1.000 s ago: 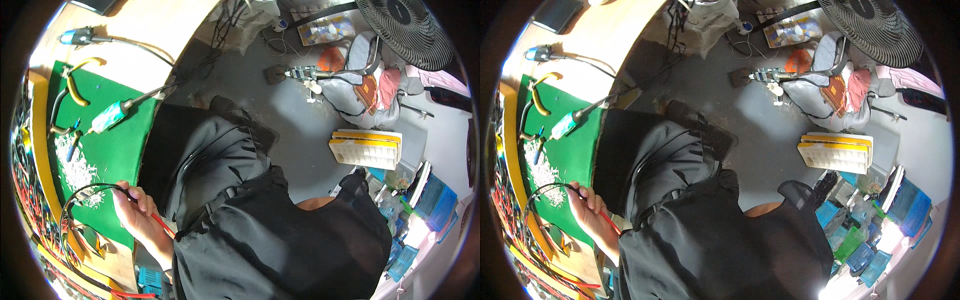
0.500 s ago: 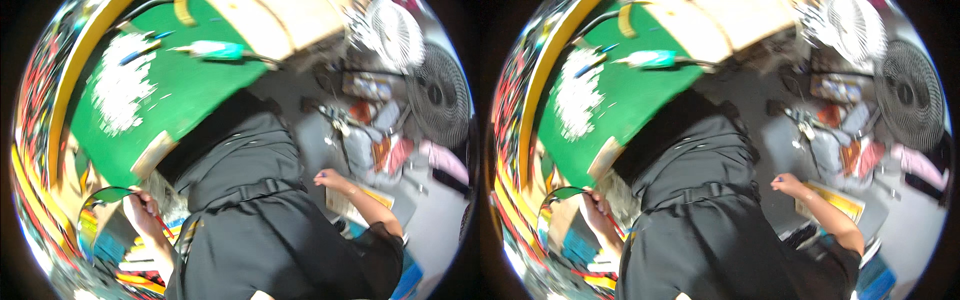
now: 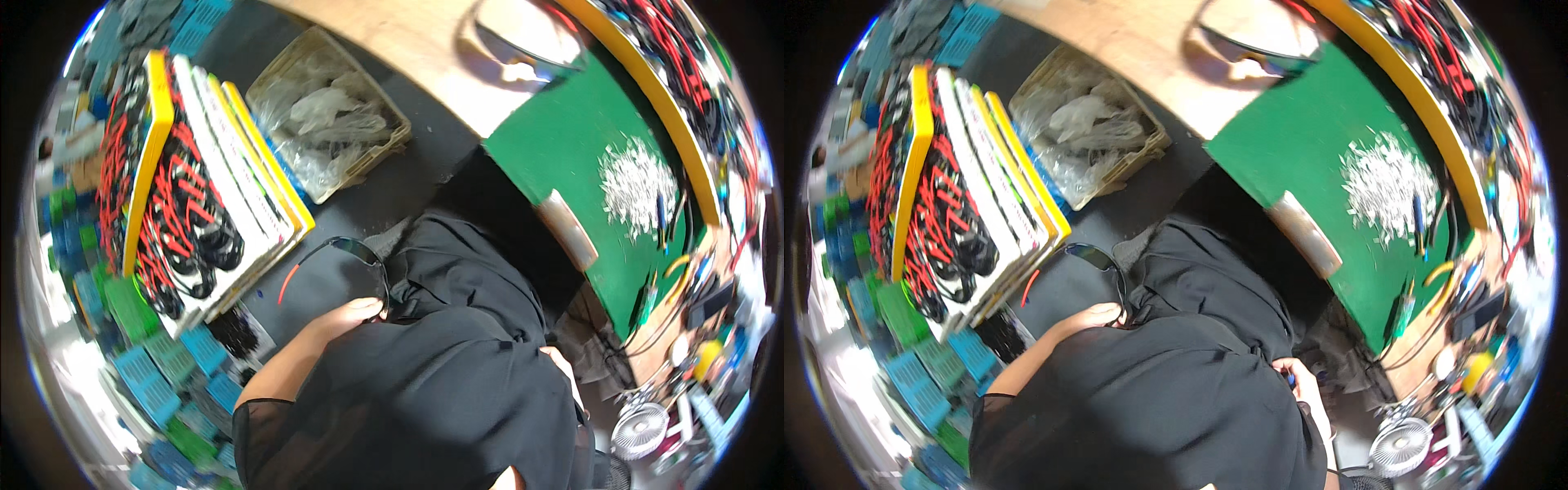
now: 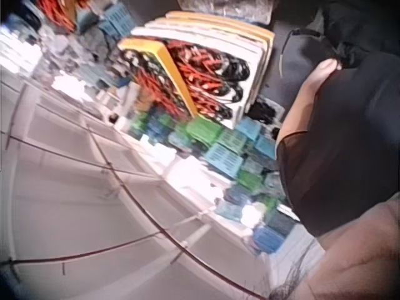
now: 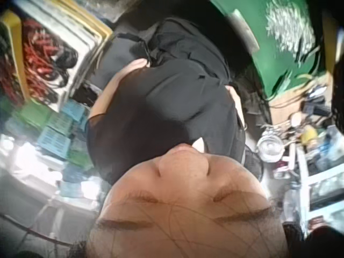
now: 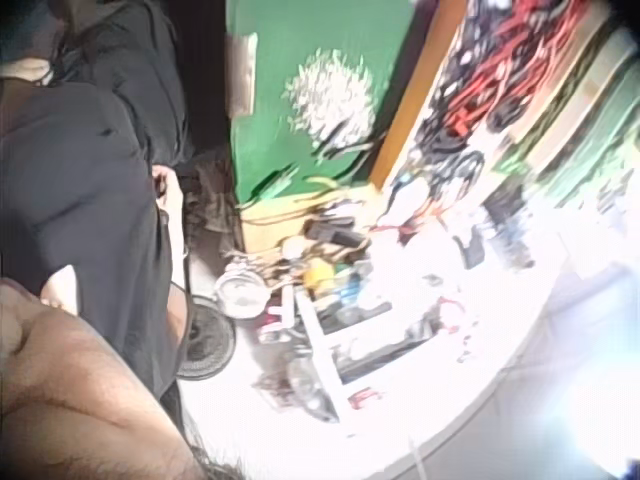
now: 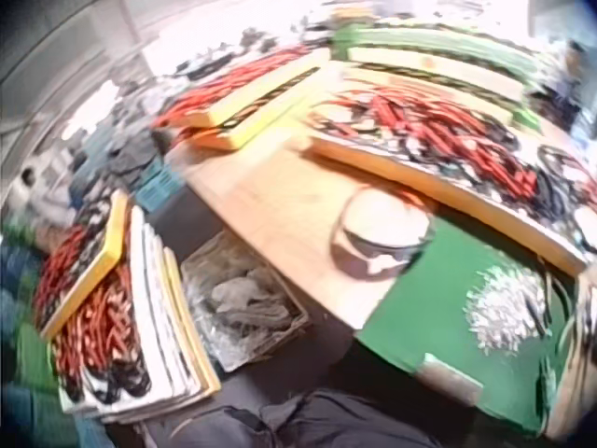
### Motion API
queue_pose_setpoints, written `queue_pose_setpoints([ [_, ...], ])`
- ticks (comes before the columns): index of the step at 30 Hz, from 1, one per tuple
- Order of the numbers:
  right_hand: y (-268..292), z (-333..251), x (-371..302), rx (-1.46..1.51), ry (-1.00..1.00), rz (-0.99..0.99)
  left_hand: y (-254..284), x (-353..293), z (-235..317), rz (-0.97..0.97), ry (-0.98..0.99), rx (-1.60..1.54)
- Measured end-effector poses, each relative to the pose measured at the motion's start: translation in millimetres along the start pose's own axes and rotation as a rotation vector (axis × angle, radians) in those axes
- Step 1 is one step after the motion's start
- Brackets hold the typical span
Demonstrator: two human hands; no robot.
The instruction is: The person assembles sunglasses by inserting small metal pins into the frame using a blue-handled tool. They repeatedly pick up pins from a green mat, insert them into the frame, and tap them into place. The person handles multiple sunglasses frames and wires throughout the process.
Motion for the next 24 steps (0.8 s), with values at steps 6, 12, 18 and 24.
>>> queue_pose_setpoints([
  [6,9.7,-32.8,1.6,-0.331,-0.022,0.086,-23.9,4.4,11.7,-0.037,0.092,-0.116],
  [12,-0.7,-49.5,10.8,-0.404,-0.022,0.04,-13.0,9.3,18.2,-0.066,0.026,-0.011],
  [18,-4.5,-53.6,16.0,-0.43,-0.032,-0.005,-26.0,8.0,27.3,0.017,0.054,-0.144],
  [24,-2.1,-45.0,10.9,-0.416,-0.05,-0.005,-24.2,11.3,15.1,-0.026,-0.102,-0.121],
])
Point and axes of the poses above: each hand's wrist, its own x-axis towards the middle knuckle, its own y-axis out of the back of the hand, z = x × y, the point moved 3 cm from there along x, towards the middle knuckle
